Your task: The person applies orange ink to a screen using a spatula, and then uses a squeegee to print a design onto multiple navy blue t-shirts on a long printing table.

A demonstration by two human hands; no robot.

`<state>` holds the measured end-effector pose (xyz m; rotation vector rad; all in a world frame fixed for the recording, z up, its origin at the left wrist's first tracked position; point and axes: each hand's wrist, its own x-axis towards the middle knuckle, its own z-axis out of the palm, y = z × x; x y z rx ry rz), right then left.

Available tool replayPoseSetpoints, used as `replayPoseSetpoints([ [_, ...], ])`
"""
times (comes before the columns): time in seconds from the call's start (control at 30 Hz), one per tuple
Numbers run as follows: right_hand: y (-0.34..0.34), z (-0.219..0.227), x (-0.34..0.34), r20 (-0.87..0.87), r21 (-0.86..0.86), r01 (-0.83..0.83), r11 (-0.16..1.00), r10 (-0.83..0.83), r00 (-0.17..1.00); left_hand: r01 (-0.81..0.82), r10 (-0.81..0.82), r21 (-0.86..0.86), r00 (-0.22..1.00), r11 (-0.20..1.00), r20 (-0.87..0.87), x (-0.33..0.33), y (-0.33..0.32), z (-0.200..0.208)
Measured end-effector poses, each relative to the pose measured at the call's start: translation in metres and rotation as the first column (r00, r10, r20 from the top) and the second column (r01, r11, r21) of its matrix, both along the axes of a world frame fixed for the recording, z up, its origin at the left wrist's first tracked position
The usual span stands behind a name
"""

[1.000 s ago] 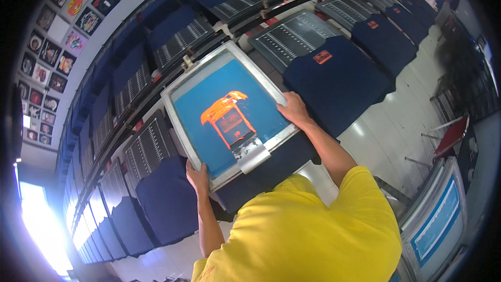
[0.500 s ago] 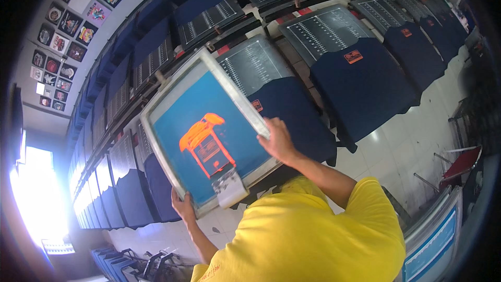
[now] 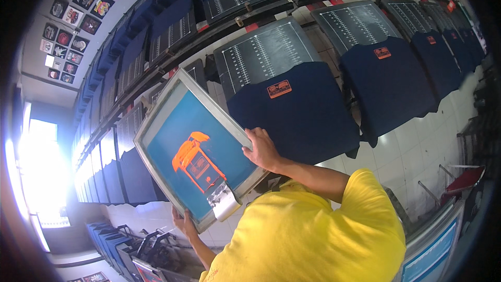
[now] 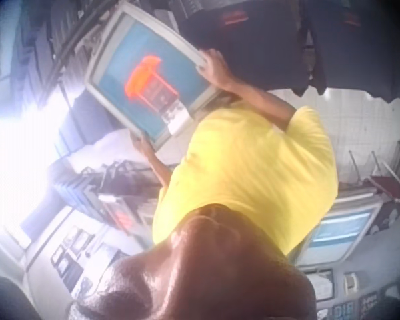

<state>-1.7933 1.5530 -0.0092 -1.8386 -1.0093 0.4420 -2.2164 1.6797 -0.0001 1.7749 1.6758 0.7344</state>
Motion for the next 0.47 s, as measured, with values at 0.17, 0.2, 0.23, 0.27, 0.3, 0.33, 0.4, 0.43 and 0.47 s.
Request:
replayPoseSetpoints([
  [0.17, 0.023, -0.009, -0.03, 0.079, 0.001, 0.085, 0.996, -0.084, 0.993, 0.064, -0.064, 0.002, 0.994, 0.998, 0.088, -0.008, 0.047, -0.007],
  [0.2, 0.029, -0.012, -0.036, 0.096, 0.002, 0.104, 0.995, -0.104, 0.99, 0.095, -0.095, 0.014, 0.993, 0.995, 0.067, -0.015, 0.064, -0.016],
  [0.23, 0.035, -0.016, -0.047, 0.116, 0.006, 0.126, 0.992, -0.126, 0.985, 0.119, -0.12, 0.026, 0.992, 0.993, 0.039, -0.028, 0.082, -0.027],
  [0.27, 0.042, -0.019, -0.053, 0.144, 0.012, 0.153, 0.988, -0.153, 0.978, 0.149, -0.149, 0.038, 0.989, 0.988, 0.018, -0.033, 0.098, -0.033],
  [0.3, 0.049, -0.023, -0.06, 0.172, 0.017, 0.18, 0.983, -0.181, 0.968, 0.175, -0.175, 0.028, 0.985, 0.984, 0.002, -0.039, 0.114, -0.037],
  [0.33, 0.056, -0.024, -0.067, 0.164, 0.002, 0.201, 0.98, -0.199, 0.966, 0.192, -0.192, 0.022, 0.981, 0.981, -0.014, -0.042, 0.129, -0.037],
  [0.4, 0.068, -0.029, -0.086, 0.14, -0.001, 0.267, 0.964, -0.265, 0.954, 0.25, -0.249, 0.022, 0.968, 0.968, -0.016, -0.044, 0.163, -0.037],
  [0.43, 0.07, -0.03, -0.093, 0.127, -0.005, 0.311, 0.95, -0.308, 0.943, 0.29, -0.29, 0.029, 0.957, 0.957, -0.003, -0.04, 0.18, -0.038],
  [0.47, 0.074, -0.029, -0.098, 0.116, -0.087, 0.309, 0.947, -0.299, 0.947, 0.306, -0.307, 0.036, 0.952, 0.951, 0.011, -0.044, 0.191, -0.041],
])
